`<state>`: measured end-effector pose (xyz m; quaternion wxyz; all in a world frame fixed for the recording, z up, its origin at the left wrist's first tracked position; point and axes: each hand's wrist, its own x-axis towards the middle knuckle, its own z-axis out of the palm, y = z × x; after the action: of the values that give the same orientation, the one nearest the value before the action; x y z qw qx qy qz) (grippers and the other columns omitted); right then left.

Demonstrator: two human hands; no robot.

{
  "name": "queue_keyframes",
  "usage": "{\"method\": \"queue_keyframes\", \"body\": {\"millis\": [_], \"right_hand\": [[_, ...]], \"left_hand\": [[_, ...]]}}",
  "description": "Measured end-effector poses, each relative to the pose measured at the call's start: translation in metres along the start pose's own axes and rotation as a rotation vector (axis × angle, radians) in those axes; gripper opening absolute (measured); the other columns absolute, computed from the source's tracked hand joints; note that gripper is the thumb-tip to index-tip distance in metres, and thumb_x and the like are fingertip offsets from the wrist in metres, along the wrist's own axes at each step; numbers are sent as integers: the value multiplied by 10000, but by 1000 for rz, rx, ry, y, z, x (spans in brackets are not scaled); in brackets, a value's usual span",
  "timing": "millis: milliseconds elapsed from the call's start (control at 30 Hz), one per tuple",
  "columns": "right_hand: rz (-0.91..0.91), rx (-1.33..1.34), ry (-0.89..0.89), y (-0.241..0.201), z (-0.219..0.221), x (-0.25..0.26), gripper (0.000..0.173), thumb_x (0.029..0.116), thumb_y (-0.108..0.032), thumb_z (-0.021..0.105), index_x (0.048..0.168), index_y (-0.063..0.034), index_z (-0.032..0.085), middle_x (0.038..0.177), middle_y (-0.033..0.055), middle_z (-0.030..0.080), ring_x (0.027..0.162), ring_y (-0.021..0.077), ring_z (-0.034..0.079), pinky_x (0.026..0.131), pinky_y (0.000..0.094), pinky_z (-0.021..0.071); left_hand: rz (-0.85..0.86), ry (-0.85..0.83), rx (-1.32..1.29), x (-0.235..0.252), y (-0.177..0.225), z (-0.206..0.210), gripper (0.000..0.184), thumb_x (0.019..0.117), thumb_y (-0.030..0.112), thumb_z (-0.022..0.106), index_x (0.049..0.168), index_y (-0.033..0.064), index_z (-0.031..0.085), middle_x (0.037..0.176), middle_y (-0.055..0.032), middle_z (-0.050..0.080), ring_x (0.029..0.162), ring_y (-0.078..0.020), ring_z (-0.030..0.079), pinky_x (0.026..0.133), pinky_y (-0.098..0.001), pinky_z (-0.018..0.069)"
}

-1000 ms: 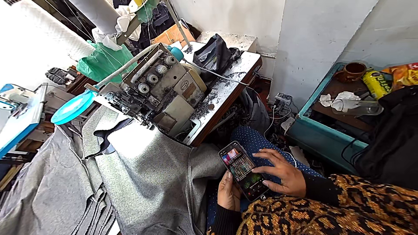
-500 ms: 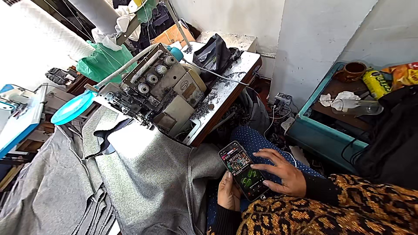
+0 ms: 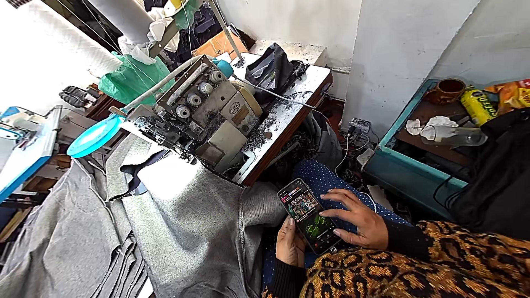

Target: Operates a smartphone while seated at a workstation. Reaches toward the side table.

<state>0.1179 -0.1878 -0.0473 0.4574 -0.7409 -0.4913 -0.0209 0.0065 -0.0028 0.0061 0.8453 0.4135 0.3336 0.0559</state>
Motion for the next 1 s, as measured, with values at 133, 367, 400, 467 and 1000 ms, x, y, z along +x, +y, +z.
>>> {"method": "queue_keyframes", "body": {"millis": [133,367,400,467,1000], "right_hand": [[52,-7,-44,-1,-1,0,434,966,-426,543,1299,-202,706,1419,191,590,1354,414,505,1099,545,427],[34,-10,-21,-1,0,1,482,976,-447,527,1385,-218,643,1422,183,582,1349,383,507,1111,506,420],[17,-9,-5,0,1,0,456,981,-442,526,1360,-225,659,1411,180,590,1346,373,510,1115,492,418],[-12,3,19,2,2,-1,380,992,-429,532,1275,-248,710,1396,175,602,1355,360,505,1128,475,409],[24,24,-12,1,1,-1,350,1009,-402,518,1207,-241,757,1398,202,603,1369,394,497,1121,495,422]], "left_hand": [[-2,2,3,0,0,0,376,1107,114,233,1367,-51,449,1079,-141,718,911,-210,740,819,-370,620],[2,-3,-12,0,-1,0,373,1111,116,230,1349,-54,460,1055,-139,725,901,-212,744,818,-374,622],[3,-5,-16,0,-1,0,371,1110,117,231,1349,-53,459,1054,-139,727,900,-214,746,821,-374,624],[3,-12,-21,1,-1,-1,372,1110,117,230,1352,-53,456,1057,-145,730,903,-219,748,823,-378,625],[3,-4,-25,1,-2,-1,376,1107,116,232,1353,-56,458,1065,-140,727,924,-210,744,832,-374,621]]}}
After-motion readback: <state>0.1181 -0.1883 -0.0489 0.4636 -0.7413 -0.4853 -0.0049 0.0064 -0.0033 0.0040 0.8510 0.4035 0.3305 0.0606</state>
